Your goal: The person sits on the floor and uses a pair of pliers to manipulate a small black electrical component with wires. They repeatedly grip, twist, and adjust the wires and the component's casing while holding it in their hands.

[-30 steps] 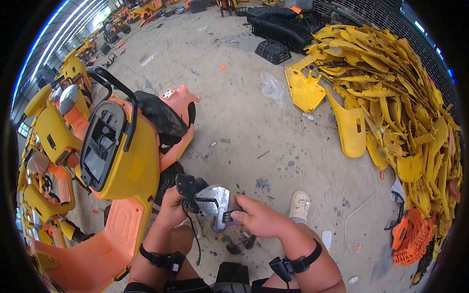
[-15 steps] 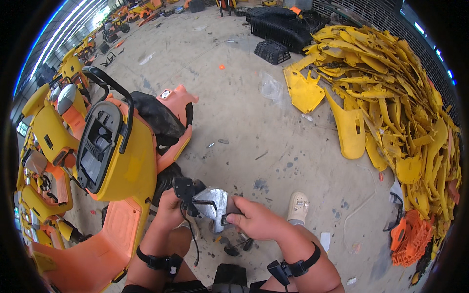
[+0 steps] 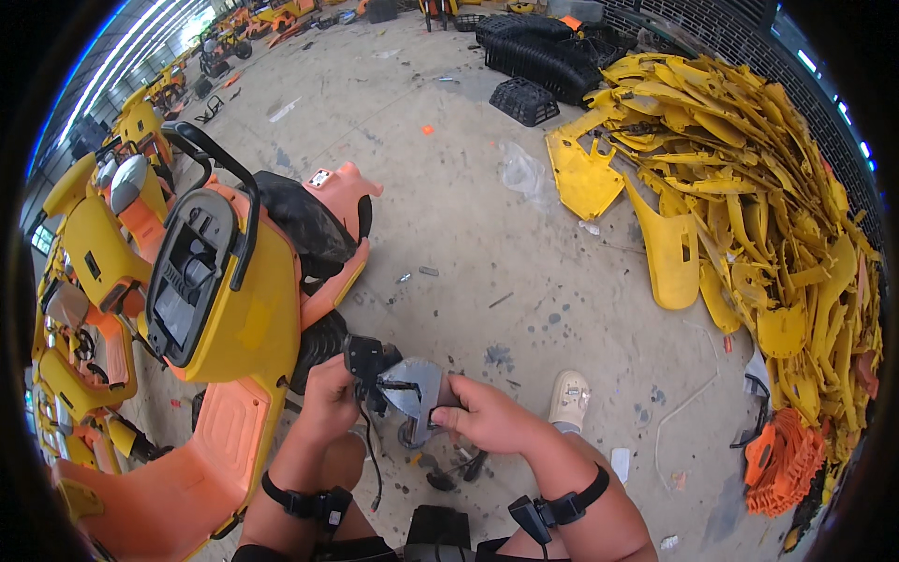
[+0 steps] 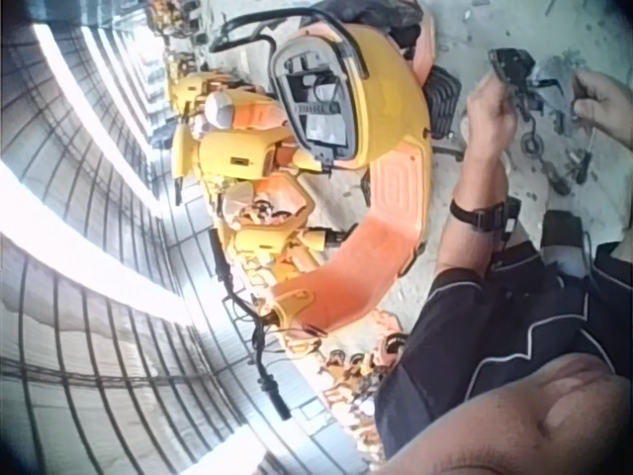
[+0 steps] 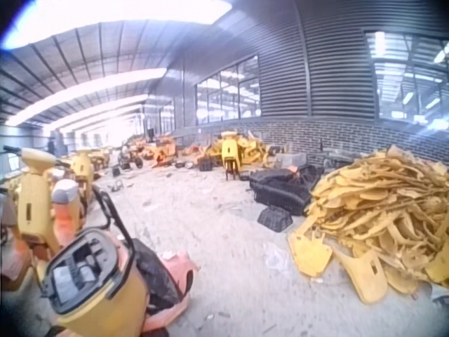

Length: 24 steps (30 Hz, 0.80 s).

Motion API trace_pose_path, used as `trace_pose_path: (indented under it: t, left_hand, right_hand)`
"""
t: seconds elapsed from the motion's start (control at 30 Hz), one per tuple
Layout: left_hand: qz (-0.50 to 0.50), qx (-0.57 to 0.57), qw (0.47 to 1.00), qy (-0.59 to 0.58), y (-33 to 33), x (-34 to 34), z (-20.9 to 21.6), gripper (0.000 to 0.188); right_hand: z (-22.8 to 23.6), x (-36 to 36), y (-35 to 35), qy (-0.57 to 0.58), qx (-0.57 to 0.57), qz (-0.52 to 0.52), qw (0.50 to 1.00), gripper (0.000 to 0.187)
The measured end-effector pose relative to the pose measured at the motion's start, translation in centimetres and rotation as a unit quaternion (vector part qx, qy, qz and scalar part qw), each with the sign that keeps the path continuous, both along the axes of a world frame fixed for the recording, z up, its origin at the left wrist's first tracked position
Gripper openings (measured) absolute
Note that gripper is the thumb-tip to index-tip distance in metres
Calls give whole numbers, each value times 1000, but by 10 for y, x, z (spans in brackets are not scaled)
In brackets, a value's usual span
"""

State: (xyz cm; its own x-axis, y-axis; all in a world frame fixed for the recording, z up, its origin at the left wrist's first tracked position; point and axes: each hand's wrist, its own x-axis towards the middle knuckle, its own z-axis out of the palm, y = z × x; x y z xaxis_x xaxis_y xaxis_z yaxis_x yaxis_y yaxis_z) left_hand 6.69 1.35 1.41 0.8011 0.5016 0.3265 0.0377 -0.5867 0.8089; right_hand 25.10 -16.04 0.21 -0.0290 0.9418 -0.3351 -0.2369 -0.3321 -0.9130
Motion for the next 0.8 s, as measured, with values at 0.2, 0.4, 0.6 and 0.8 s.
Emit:
trace_pose_path:
  t: [0.2,0.4,0.6,0.8]
  left_hand:
    - [55,41,997,19,-3,-6,-9,43]
    - [72,82,994,-12,-1,-6,-11,30]
    - [129,116,984,-47,-9,-3,-2,33]
    - [66,59,996,-24,0,-7,-10,39]
  right_hand:
    - [-13,-6,3,28,-14,-3,1000,27]
    - [-7,-16,4,90,-26,-27,995,26]
    - [6,-24,7,90,-24,-26,995,41]
    - [-1,-25,4,76,4,-31,997,47]
